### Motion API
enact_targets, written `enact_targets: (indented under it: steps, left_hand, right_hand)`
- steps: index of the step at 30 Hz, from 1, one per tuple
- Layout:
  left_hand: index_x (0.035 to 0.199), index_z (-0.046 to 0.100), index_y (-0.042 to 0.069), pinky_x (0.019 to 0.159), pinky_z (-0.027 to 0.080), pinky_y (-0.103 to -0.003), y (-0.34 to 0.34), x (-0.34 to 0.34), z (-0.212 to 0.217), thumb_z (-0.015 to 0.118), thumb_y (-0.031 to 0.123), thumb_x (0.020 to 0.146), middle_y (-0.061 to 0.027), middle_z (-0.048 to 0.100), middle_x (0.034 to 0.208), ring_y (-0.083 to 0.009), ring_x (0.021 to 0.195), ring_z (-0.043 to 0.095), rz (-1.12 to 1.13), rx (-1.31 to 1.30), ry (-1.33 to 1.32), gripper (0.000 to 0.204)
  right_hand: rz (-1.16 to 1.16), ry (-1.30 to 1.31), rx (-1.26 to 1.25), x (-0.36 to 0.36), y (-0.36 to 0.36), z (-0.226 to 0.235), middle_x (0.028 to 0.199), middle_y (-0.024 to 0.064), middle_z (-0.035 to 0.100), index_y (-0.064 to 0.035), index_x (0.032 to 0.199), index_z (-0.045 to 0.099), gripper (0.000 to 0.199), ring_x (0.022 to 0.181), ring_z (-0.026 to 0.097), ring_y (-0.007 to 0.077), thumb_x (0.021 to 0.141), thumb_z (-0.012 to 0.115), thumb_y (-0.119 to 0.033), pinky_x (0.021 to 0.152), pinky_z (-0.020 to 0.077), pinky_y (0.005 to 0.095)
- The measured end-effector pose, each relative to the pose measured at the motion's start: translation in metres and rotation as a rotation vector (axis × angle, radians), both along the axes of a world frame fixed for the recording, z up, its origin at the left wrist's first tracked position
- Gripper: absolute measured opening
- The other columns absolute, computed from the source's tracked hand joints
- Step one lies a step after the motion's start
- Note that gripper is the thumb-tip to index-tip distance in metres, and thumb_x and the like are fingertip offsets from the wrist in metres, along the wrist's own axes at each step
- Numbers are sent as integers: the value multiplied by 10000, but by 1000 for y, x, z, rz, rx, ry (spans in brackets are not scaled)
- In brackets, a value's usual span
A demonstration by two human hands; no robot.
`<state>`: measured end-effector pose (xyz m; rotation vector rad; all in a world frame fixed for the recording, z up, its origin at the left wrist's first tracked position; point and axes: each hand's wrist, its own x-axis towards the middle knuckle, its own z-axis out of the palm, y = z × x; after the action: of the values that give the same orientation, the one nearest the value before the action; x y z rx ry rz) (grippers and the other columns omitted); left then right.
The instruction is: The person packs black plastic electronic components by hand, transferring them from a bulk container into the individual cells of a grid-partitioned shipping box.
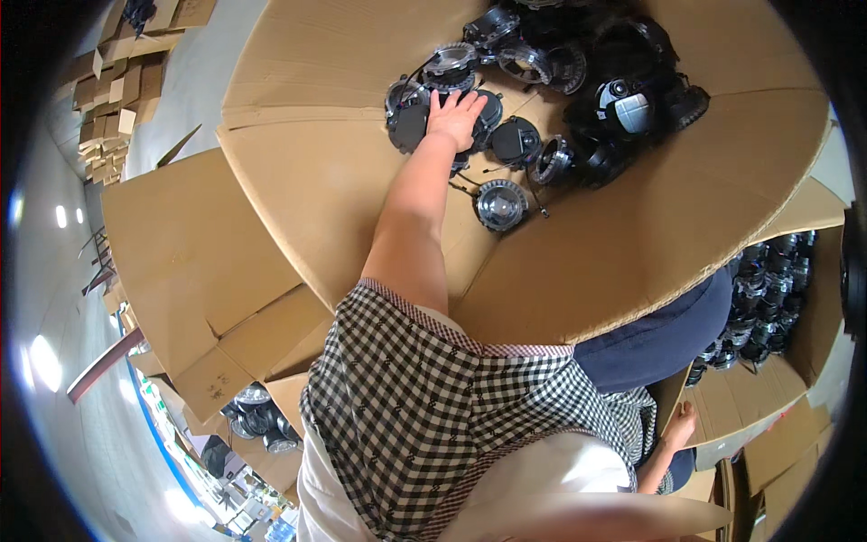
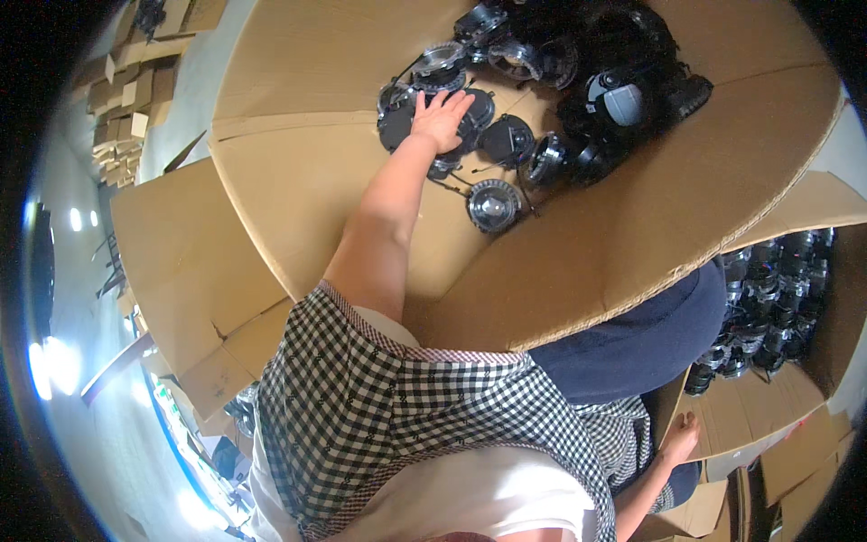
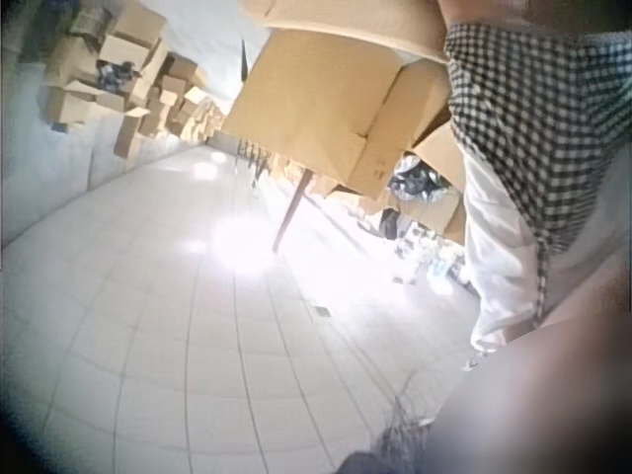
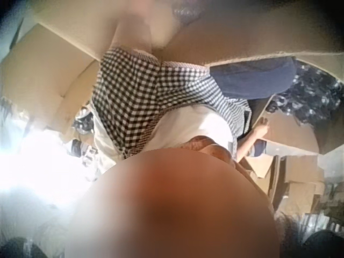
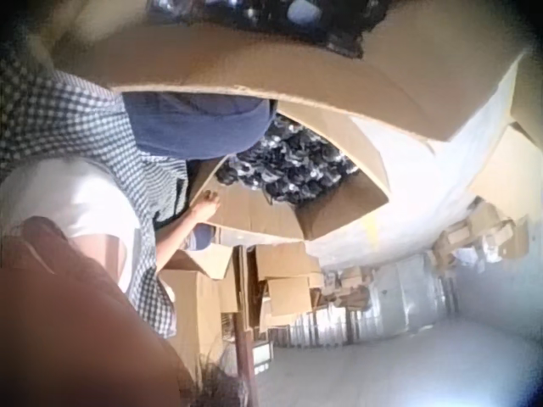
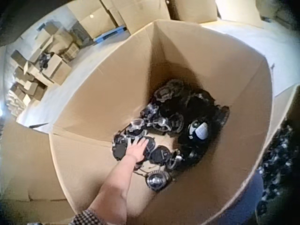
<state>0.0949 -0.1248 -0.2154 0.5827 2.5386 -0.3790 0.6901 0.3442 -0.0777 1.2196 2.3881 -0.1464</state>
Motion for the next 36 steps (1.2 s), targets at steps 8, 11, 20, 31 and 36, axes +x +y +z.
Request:
enact_targets:
  steps: [8,11,20,31,36]
  left_hand:
    - [1355,514,223,1099,244,-537,-18,14,-22,531,164,913,-47,544,1257,-232,1221,466,-228,-204,96,447]
    - [1107,647,196,1104,228,-547,-29,24,-11,694,220,808,-46,546,1239,-259,1240,455,-213,-70,100,304]
    - [1067,651,97,1070,378,-496,-62,-3,32,899,356,513,-165,433,1444,-365,1314,412,-29,206,386,661]
    - [1243,581,-4,1136,317,-423,-106,-23,0,889,407,550,-288,350,1442,-406,1343,354,531,408,397,862]
    - [1231,581,-19,1134,313,-427,-69,-19,44,878,429,573,-286,361,1429,-393,1325,366,427,375,480,850]
  right_hand:
    - [-54,60,-80,2,-2,2,968,228,669,21,1092,656,276,847,672,360,889,617,-163,744,528,436]
    - [-111,57,-117,5,-1,-3,968,223,669,21,1103,653,272,834,671,347,890,613,-144,744,528,426]
    - [-89,201,-55,-15,-4,-25,984,207,656,-61,1109,662,284,916,650,366,831,620,-104,802,520,427]
    - [-120,281,44,-41,-21,-19,1096,156,641,-48,1047,648,231,969,637,350,829,655,-125,813,526,411]
    - [-50,420,65,-77,-14,-4,1160,118,623,-62,1045,646,213,1037,617,329,842,627,-126,846,518,432]
